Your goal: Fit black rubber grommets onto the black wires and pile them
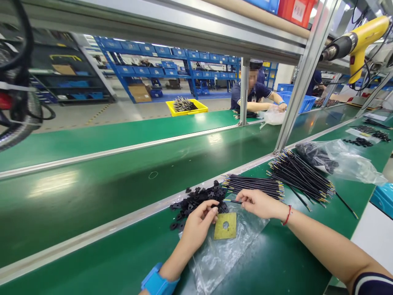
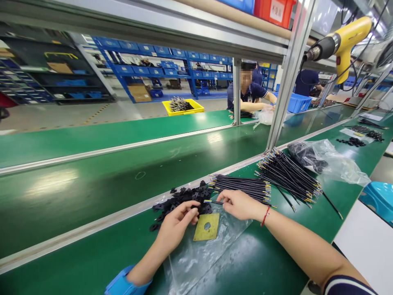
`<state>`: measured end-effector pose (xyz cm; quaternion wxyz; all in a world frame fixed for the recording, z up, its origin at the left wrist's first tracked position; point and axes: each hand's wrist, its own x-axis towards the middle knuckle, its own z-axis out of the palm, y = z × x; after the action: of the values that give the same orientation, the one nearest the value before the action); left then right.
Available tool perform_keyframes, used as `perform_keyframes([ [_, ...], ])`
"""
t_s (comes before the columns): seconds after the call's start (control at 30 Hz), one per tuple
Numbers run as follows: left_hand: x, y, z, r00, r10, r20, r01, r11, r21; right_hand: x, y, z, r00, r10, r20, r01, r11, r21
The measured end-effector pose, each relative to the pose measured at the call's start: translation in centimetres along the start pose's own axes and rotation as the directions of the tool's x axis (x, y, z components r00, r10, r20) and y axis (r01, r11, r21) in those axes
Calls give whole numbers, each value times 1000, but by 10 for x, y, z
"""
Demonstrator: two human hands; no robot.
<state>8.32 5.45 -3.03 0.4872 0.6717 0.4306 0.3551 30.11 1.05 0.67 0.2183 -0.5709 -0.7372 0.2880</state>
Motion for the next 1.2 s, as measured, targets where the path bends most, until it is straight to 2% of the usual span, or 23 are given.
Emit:
perform_keyframes([
  [0.1, 1, 2, 1, 997, -69, -38, 62, 984, -164, -8, -5, 4, 999, -44, 13, 43, 998, 45],
  [0.2, 2, 4, 0, 991, -131, -18, 119, 944, -307, -11, -4, 12, 998, -52, -30, 53, 998, 40],
  [0.43, 3, 5, 3, 982, -181, 61, 178, 752, -635, -22, 8, 20, 994, -90, -60, 90, 996, 3],
  [0.53, 5, 3, 3, 979, -188, 74, 185, 691, -699, -25, 14, 19, 992, -118, -43, 114, 990, -81],
  [0.63, 6, 1, 2, 977, -200, 79, 196, 671, -715, -26, 15, 22, 991, -132, -8, 129, 980, -151],
  [0.73, 6, 2, 3, 976, -207, 71, 195, 673, -714, -28, 12, 27, 994, -106, 14, 106, 952, -287],
  [0.83, 6, 4, 4, 978, -209, 21, 164, 702, -693, -29, 6, 33, 995, -80, 60, 99, 854, -512],
  [0.9, 5, 4, 6, 980, -198, -7, 147, 753, -641, -30, 2, 35, 991, -78, 108, 129, 768, -628],
  [0.97, 4, 2, 7, 986, -166, 1, 139, 826, -546, -29, 1, 36, 991, -59, 122, 126, 740, -661],
  [1.0, 4, 1, 8, 990, -143, 9, 130, 864, -486, -29, 1, 35, 992, -49, 114, 111, 763, -636],
  [1.07, 3, -3, 9, 996, -84, 11, 83, 938, -336, -28, 3, 31, 997, -43, 69, 72, 868, -492],
  [1.13, 1, -6, 9, 1000, -18, -7, 16, 985, -169, -29, 5, 26, 999, -44, -3, 41, 967, -251],
  [1.2, -1, -7, 9, 1000, 28, 2, -28, 998, -57, -30, 5, 22, 996, -27, -81, 24, 999, -37],
])
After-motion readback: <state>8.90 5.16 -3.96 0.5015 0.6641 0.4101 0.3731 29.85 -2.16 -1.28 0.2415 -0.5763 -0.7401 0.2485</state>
